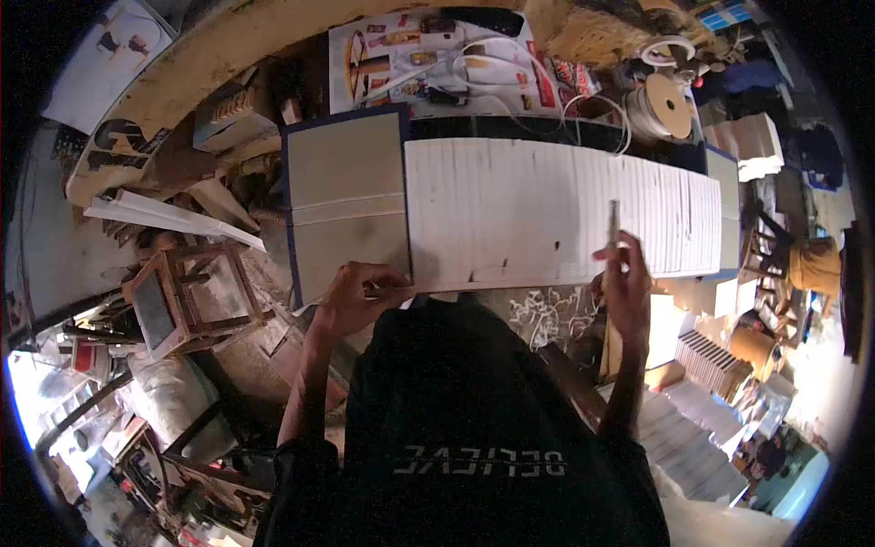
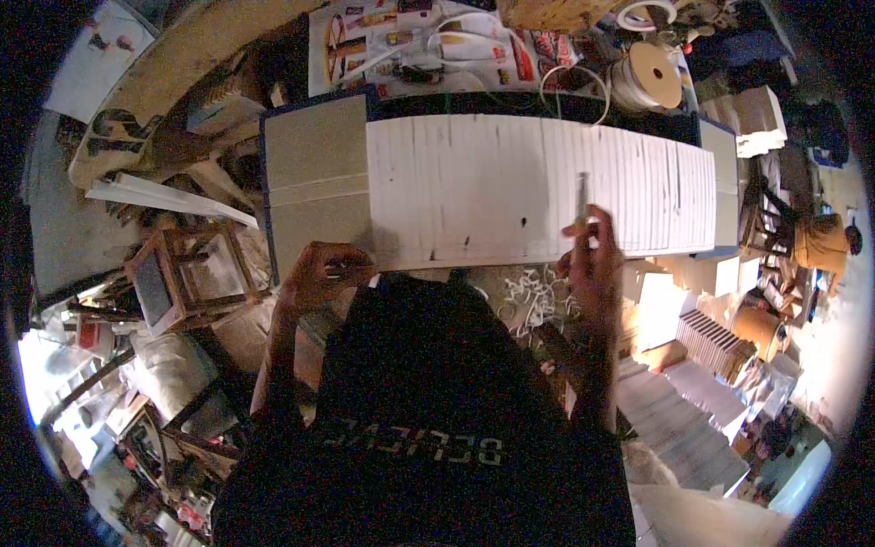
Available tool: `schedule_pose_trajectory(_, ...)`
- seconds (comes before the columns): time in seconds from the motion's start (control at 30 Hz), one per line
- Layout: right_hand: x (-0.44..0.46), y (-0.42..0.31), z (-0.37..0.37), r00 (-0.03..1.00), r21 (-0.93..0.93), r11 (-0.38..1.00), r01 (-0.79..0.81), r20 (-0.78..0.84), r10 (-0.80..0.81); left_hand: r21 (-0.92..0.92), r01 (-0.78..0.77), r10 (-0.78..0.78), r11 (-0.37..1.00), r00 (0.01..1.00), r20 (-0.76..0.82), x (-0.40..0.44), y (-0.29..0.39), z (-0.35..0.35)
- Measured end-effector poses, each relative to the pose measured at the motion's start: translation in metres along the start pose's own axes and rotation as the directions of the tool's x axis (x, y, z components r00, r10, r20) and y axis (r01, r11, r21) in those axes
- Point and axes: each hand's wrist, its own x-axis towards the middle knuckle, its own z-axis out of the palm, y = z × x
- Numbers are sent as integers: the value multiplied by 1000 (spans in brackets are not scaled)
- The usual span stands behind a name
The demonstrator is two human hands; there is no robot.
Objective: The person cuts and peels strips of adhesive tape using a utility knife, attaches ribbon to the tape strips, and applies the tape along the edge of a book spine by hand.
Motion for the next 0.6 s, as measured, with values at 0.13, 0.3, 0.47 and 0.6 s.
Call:
schedule_pose_trajectory(0.13,-63,-29,69,969,-228,965,133,236,-78,-36,-67,70,997,990,123,5,20,-24)
schedule_pose_trajectory(0.3,-113,-78,143,972,-203,966,157,204,-115,118,-164,119,979,940,320,23,2,-30)
schedule_pose_trajectory(0.47,-141,-96,173,994,-269,963,9,103,20,82,-48,23,996,961,277,24,17,-25)
schedule_pose_trajectory(0.6,-139,-129,188,996,-387,921,-40,55,67,18,-93,84,996,958,274,29,8,-24)
